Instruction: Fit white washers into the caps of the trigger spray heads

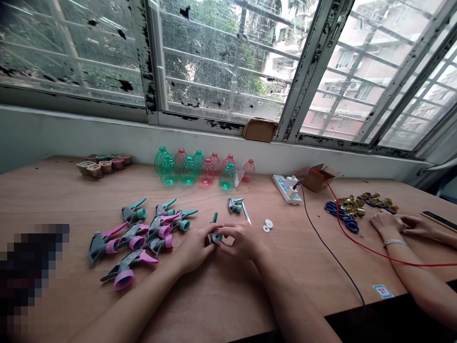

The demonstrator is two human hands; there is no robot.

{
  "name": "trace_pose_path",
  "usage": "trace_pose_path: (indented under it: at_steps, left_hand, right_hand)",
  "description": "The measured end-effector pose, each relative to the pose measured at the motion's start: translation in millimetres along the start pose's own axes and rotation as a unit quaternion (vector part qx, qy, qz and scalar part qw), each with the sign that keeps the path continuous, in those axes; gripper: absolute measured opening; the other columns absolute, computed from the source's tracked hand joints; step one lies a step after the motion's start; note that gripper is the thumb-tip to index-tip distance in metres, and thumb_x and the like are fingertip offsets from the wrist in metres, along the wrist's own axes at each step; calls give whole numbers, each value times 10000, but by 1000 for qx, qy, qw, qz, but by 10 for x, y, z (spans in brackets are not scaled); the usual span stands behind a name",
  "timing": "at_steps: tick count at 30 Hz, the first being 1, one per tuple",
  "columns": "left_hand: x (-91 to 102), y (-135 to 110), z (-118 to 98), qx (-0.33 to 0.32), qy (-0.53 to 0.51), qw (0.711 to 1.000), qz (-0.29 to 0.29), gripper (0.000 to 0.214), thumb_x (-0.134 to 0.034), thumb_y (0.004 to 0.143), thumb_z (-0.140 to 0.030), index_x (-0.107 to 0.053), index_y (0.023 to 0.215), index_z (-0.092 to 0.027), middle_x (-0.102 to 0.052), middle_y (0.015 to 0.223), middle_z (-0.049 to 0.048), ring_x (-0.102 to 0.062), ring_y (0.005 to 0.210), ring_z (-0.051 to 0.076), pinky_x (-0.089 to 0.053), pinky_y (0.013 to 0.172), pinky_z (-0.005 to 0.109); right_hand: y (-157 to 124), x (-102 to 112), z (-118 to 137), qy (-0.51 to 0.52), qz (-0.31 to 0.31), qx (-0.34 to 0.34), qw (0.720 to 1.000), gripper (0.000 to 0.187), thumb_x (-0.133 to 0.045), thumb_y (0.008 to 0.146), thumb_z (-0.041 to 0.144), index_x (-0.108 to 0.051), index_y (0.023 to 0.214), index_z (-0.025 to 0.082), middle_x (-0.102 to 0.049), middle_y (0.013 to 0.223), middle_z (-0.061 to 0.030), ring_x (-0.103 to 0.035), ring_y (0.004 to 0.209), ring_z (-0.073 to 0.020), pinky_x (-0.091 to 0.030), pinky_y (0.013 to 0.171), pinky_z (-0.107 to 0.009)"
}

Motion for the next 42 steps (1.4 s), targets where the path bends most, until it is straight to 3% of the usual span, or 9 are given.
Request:
trace_pose_path:
  at_steps: [14, 22, 27, 30, 32, 38, 42]
  left_hand:
    - [3, -9, -24, -3, -10, 1000, 3, 483, -532, 759, -118, -592, 1215, -267, -708, 1006, 12, -646, 900, 194, -471, 700, 229]
    - [12, -5, -25, 5, 0, 1000, 3, 478, -545, 756, -133, -592, 1220, -241, -714, 973, 28, -651, 896, 204, -473, 722, 243]
    - [-19, -7, 34, -2, -26, 1000, -5, 605, -560, 750, -124, -463, 1331, -266, -687, 1119, 21, -645, 852, 186, -477, 723, 247]
    - [-36, -6, 78, 4, -25, 1000, 4, 764, -543, 721, -70, -324, 1424, -272, -692, 1092, 24, -634, 780, 171, -474, 716, 254]
    - [-19, 0, 95, 5, -19, 1000, -2, 807, -538, 708, -54, -287, 1443, -275, -686, 1072, 28, -614, 731, 158, -471, 703, 255]
    - [149, -2, 72, -21, -16, 992, -125, 591, -495, 748, -84, -422, 1316, -230, -606, 1055, 24, -528, 666, 113, -461, 732, 259]
    - [114, -31, 30, -47, 16, 995, -82, 422, -505, 790, -151, -509, 1205, -225, -607, 988, 18, -531, 694, 130, -441, 692, 249]
  right_hand:
    - [6, -1, 15, -40, 13, -2, 999, 151, -647, 758, 278, -709, 890, 240, -673, 720, -1, -591, 610, -124, -395, 608, -233]
    - [-9, -16, 4, -3, -9, -6, 1000, 146, -643, 757, 277, -700, 885, 236, -670, 715, -1, -578, 587, -119, -408, 600, -234]
    - [13, 62, 15, -6, -45, -24, 999, 194, -664, 756, 328, -669, 920, 225, -625, 704, 1, -516, 570, -118, -386, 572, -241]
    - [41, 37, 23, -10, -16, -22, 1000, 335, -714, 722, 418, -666, 1000, 238, -643, 822, -18, -512, 598, -118, -388, 581, -240]
    - [50, -12, 16, -7, 2, -24, 1000, 331, -707, 742, 396, -666, 1040, 258, -644, 824, -13, -514, 602, -116, -389, 587, -235]
    - [66, -106, -190, 12, -54, -122, 991, 239, -692, 761, 320, -679, 988, 246, -638, 707, 8, -517, 555, -122, -390, 557, -241]
    - [196, -104, -370, -5, -71, -172, 983, 238, -672, 774, 335, -681, 995, 247, -692, 811, -10, -586, 635, -145, -423, 613, -251]
Point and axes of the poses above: each hand's wrist, its own y-axis towards the middle knuckle, its own x-axis out of the back of the hand, z = x × y, the point moved 3 cm from there along y, towards the middle knuckle
